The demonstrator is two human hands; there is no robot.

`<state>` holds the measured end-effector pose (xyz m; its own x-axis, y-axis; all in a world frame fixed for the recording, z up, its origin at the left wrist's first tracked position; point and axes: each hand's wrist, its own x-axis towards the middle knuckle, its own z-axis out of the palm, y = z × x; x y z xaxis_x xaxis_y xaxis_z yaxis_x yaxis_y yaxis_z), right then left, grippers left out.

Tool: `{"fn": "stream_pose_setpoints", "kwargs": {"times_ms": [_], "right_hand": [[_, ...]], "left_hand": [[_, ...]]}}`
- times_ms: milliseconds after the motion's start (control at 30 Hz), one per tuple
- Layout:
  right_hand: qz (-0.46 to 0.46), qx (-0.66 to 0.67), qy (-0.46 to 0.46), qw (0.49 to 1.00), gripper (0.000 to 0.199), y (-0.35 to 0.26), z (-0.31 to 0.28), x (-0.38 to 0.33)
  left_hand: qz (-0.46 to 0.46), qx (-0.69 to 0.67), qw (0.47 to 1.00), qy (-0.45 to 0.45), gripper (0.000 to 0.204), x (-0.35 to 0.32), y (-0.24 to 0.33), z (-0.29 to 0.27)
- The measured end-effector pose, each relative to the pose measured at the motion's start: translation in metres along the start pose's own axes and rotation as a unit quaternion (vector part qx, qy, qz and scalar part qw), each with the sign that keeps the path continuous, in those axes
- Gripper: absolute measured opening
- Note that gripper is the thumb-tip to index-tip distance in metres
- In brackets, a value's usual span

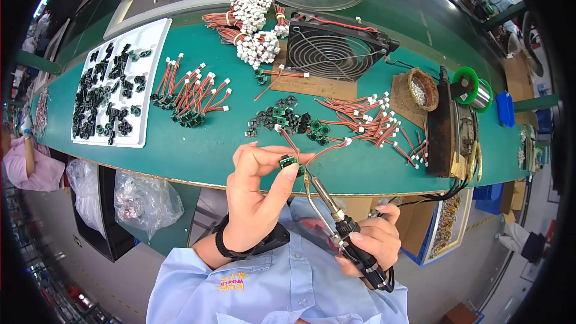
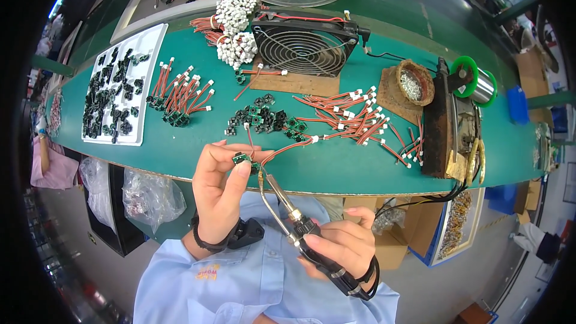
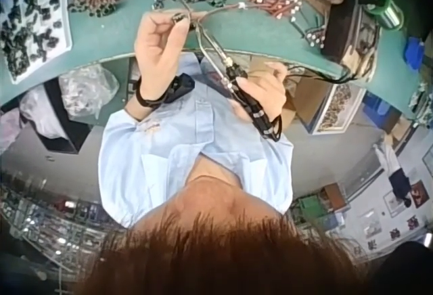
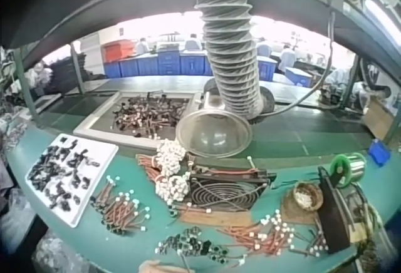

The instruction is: The person picks up a circuit board and a wire, joins them using a soldering iron, and then repeats the process with another set.

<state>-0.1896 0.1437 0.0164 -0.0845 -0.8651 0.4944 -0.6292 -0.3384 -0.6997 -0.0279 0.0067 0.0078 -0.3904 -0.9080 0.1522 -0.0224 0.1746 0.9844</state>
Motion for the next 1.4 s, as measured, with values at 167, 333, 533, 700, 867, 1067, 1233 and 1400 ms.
{"fn": "stream_pose_setpoints", "kwargs": {"times_ms": [167, 333, 533, 700, 867, 1067, 1233, 1400], "right_hand": [[-0.008, -0.004, 0.005, 1.0, 0.044, 0.0, 0.0, -0.001], [-0.006, -0.001, 0.005, 1.0, 0.043, -0.001, 0.0, -0.002], [-0.006, 0.002, 0.003, 1.0, 0.043, -0.002, -0.001, -0.003], [-0.002, 0.003, -0.007, 1.0, 0.043, -0.003, -0.003, -0.004], [-0.002, 0.007, -0.008, 1.0, 0.042, -0.002, -0.004, -0.006], [-0.003, 0.011, -0.003, 1.0, 0.041, -0.002, -0.004, -0.006], [-0.01, 0.002, 0.001, 1.0, 0.04, -0.001, -0.008, -0.004], [-0.029, -0.049, 0.077, 0.995, 0.047, 0.016, -0.018, -0.013]], "left_hand": [[0.001, -0.011, 1.0, -0.003, 0.011, 0.0, 0.003, 0.001], [-0.044, -0.071, 0.996, -0.015, 0.008, -0.001, 0.009, 0.001], [-0.041, -0.089, 0.995, -0.018, 0.007, 0.0, 0.012, 0.001], [-0.059, -0.137, 0.989, -0.009, 0.008, -0.001, 0.013, 0.003], [-0.059, -0.141, 0.988, -0.01, 0.008, -0.003, 0.012, 0.003], [-0.05, -0.127, 0.99, -0.025, 0.008, -0.001, 0.013, 0.002], [0.002, 0.009, 0.997, -0.081, 0.009, 0.002, 0.009, -0.005], [-0.091, -0.187, 0.978, -0.014, 0.01, 0.001, 0.018, -0.004]]}}
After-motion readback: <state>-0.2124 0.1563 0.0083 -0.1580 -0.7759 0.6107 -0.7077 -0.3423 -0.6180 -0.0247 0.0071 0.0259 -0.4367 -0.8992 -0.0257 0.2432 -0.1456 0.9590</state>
